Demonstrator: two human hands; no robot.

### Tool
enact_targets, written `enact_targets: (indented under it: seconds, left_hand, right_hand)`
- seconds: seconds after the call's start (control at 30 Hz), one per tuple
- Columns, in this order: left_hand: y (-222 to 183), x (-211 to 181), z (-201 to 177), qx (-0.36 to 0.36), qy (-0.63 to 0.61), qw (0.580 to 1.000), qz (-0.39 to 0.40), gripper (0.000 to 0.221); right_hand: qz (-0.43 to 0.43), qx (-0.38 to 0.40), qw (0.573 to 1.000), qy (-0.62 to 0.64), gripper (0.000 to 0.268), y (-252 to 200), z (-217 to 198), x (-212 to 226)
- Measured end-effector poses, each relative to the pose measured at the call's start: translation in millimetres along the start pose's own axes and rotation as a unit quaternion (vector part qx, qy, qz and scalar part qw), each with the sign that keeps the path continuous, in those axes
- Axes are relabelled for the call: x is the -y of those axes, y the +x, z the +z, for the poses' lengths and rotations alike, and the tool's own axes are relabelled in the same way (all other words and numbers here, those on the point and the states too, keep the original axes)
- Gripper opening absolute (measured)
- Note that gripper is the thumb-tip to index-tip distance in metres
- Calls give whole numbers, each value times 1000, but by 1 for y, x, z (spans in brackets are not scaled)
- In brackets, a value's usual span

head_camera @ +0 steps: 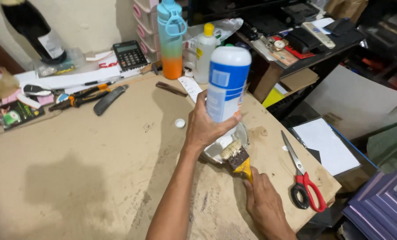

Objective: The person prepares glue for a task by pouring it from a large commercial bottle into a smaller metal bowl on a workbench.

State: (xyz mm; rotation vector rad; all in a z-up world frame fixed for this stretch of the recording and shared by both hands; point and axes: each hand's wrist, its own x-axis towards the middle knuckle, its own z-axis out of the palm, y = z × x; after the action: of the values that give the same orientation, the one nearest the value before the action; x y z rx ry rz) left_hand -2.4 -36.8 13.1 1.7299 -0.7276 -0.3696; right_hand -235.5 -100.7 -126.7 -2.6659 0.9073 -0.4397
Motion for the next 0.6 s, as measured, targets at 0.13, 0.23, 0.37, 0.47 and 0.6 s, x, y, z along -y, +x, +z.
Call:
enact_targets:
  seconds: [0.13,0.23,0.37,0.47,0.6]
  left_hand:
    - [-3,-4,-5,0,-4,1000,-24,101]
    - [-2,-5,-6,0,-13,1000,-27,98]
    - [-3,-10,-7,1,-31,998,-46,93]
    - [-8,-15,-7,8,-89,995,-42,104]
    - [-11,-22,-6,31,-127,991,-32,110]
  right_hand:
    - [172,-6,951,258,45,4,-33,15]
    - [259,19,624,737,41,12,-49,9]
    - [303,-45,755,580,39,26,-75,15]
    - [284,-98,900,315,27,51,-97,21]
    - [192,-122,950,215,53,102,-96,17]
